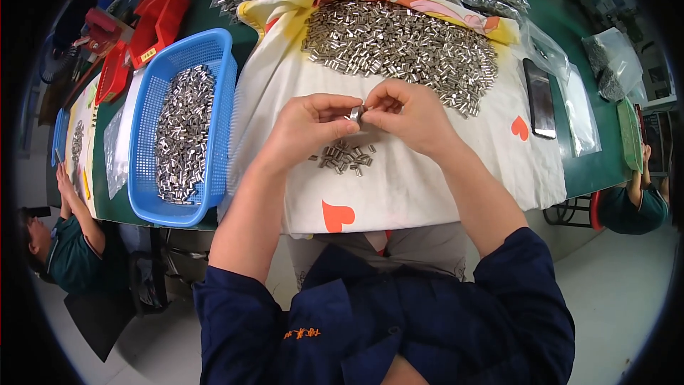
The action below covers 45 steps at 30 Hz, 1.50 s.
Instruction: Sorting and inspecting small metal hardware components on a workbench.
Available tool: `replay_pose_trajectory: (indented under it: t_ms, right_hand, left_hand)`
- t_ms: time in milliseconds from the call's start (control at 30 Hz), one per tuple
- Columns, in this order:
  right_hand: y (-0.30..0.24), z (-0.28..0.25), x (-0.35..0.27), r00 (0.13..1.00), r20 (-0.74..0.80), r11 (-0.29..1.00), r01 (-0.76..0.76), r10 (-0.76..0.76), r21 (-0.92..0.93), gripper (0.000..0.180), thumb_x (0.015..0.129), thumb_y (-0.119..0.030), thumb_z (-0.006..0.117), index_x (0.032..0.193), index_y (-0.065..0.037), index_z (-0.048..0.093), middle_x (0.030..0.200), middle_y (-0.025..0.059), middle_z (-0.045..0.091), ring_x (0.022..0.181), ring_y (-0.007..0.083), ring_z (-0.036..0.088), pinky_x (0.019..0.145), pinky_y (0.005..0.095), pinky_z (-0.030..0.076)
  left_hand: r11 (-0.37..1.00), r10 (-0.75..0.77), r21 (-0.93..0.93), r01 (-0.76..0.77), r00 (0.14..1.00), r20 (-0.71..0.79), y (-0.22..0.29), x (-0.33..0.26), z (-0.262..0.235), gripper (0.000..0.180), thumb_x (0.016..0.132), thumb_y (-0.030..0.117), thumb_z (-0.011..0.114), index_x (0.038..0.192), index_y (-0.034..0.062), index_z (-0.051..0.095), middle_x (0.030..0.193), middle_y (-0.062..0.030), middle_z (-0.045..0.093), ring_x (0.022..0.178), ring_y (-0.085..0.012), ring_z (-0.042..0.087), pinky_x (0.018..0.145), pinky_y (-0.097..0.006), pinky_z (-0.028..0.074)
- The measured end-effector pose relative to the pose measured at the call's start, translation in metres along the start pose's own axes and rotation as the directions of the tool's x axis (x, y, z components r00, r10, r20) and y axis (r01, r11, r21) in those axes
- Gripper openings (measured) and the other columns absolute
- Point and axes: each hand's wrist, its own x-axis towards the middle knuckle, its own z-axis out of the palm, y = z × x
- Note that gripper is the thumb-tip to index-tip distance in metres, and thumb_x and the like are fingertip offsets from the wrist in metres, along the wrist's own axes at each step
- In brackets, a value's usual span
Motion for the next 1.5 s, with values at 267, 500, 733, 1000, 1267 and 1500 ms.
replay_pose_trajectory:
  t_ms: [267, 500, 733, 1000, 1267, 1500]
  right_hand:
    - [0.024, -0.023, 0.016, 0.879, -0.217, 0.715, 0.178, -0.424, -0.676, 0.007, 0.07, -0.011, 0.061, 0.076, -0.008, 0.062, 0.073, 0.0071, 0.056, 0.073, 0.0222, 0.055, 0.065, 0.0326, 0.044]
    - [0.018, -0.017, 0.006, 0.944, -0.157, 0.648, 0.074, -0.291, -0.758, 0.005, 0.069, -0.011, 0.061, 0.073, -0.009, 0.062, 0.076, 0.0057, 0.054, 0.078, 0.0232, 0.053, 0.072, 0.0353, 0.04]
    - [0.023, -0.015, 0.008, 0.942, -0.105, 0.602, 0.115, -0.318, -0.79, 0.005, 0.071, -0.011, 0.059, 0.073, -0.009, 0.063, 0.076, 0.0054, 0.054, 0.079, 0.0218, 0.053, 0.072, 0.0346, 0.039]
    - [0.017, -0.015, 0.004, 0.932, -0.083, 0.597, 0.156, -0.352, -0.787, 0.004, 0.071, -0.01, 0.059, 0.073, -0.009, 0.063, 0.078, 0.0062, 0.056, 0.079, 0.0238, 0.054, 0.073, 0.0359, 0.041]
    - [-0.005, 0.001, -0.005, 0.985, -0.061, 0.986, 0.161, -0.162, -0.032, 0.01, 0.072, -0.007, 0.059, 0.081, -0.002, 0.062, 0.081, 0.006, 0.061, 0.07, 0.0131, 0.057, 0.065, 0.0255, 0.046]
    - [-0.008, 0.007, -0.007, 0.987, -0.082, 0.988, 0.134, -0.14, -0.075, 0.01, 0.071, -0.006, 0.059, 0.08, -0.003, 0.063, 0.074, 0.0058, 0.061, 0.07, 0.0136, 0.059, 0.065, 0.0258, 0.048]
  left_hand:
    - [0.998, -0.029, 0.061, 0.021, 0.99, 0.135, 0.003, -0.001, 0.0, 0.033, 0.071, -0.006, 0.063, 0.103, -0.0015, 0.056, 0.093, -0.0056, 0.061, 0.084, -0.0098, 0.058, 0.076, -0.022, 0.047]
    - [0.999, -0.004, 0.037, -0.002, 0.99, 0.142, 0.002, -0.001, 0.0, 0.03, 0.072, 0.001, 0.065, 0.101, 0.0007, 0.059, 0.088, -0.001, 0.06, 0.081, -0.0065, 0.056, 0.074, -0.02, 0.047]
    - [0.998, 0.018, 0.055, -0.024, 0.994, 0.11, 0.0, 0.0, -0.001, 0.03, 0.073, 0.001, 0.065, 0.102, 0.0008, 0.058, 0.089, -0.0007, 0.06, 0.08, -0.0062, 0.056, 0.073, -0.02, 0.047]
    - [1.0, 0.028, 0.008, -0.029, 0.994, 0.106, 0.0, 0.0, -0.003, 0.031, 0.074, 0.0, 0.062, 0.104, -0.0012, 0.056, 0.089, -0.002, 0.06, 0.08, -0.0069, 0.056, 0.072, -0.02, 0.047]
    - [0.992, 0.052, -0.116, -0.048, 0.998, 0.028, -0.002, 0.004, -0.004, 0.033, 0.075, 0.0, 0.061, 0.108, -0.0023, 0.054, 0.089, -0.0063, 0.061, 0.078, -0.0094, 0.058, 0.07, -0.021, 0.047]
    - [0.995, 0.056, -0.083, -0.054, 0.998, 0.025, -0.003, 0.004, -0.003, 0.034, 0.075, 0.0, 0.061, 0.109, -0.0031, 0.053, 0.089, -0.0068, 0.062, 0.081, -0.0102, 0.058, 0.071, -0.021, 0.047]
